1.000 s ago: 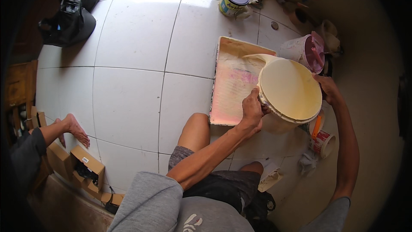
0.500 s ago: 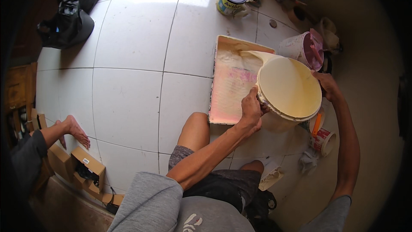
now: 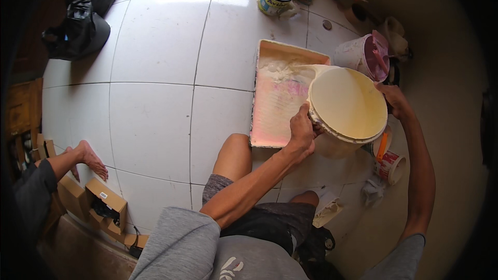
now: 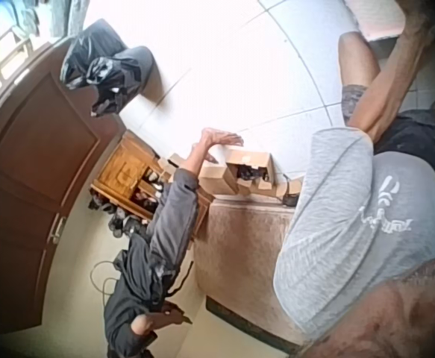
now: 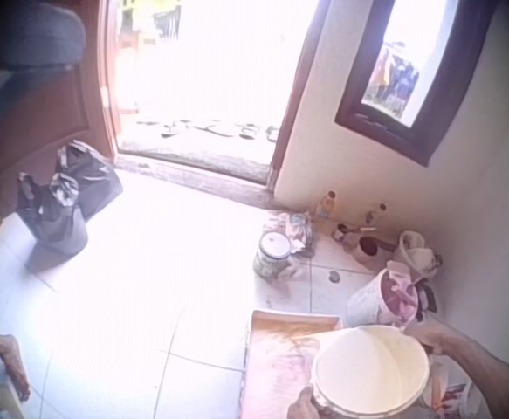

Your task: The person stirs a liquid in a white bucket using a wooden stick, then pours a small portion of the liquid into a white cloth and squeezes the cloth by hand.

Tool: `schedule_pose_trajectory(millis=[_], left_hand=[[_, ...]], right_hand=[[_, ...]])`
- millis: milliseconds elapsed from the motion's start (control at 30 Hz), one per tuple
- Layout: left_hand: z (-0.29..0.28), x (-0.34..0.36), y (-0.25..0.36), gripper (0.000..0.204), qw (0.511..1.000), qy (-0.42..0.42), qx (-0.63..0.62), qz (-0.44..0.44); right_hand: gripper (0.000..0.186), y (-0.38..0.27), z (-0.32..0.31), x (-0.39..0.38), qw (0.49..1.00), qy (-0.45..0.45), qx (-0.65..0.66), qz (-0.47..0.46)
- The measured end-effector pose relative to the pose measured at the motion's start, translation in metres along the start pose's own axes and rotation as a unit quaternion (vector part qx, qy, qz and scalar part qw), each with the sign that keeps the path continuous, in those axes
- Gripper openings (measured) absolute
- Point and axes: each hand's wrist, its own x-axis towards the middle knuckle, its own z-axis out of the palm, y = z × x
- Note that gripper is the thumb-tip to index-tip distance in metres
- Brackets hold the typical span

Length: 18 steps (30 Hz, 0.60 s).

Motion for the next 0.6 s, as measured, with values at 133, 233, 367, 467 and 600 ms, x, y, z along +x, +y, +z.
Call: schedule_pose_trajectory(millis=[133, 233, 367, 467, 600], left_hand=[[-0.002, 0.0, -0.003, 0.028, 1.0, 0.0, 0.012, 0.005], [-0.001, -0.002, -0.003, 0.029, 0.999, 0.004, 0.027, 0.026], [0.002, -0.009, -0.005, 0.032, 0.991, -0.042, 0.099, 0.079], [0.001, -0.012, -0.003, 0.035, 0.976, -0.066, 0.164, 0.132], [0.015, -0.029, 0.0, 0.035, 0.96, -0.09, 0.207, 0.164]], right_hand=[[0.04, 0.0, 0.0, -0.004, 1.0, -0.008, 0.008, -0.002], [0.04, 0.001, 0.001, -0.01, 0.999, -0.018, 0.031, -0.01], [0.036, 0.013, -0.005, -0.024, 0.996, -0.03, 0.081, -0.039], [0.035, 0.022, -0.006, -0.034, 0.989, -0.049, 0.102, -0.091], [0.04, 0.032, -0.007, -0.053, 0.989, -0.015, 0.133, -0.06]])
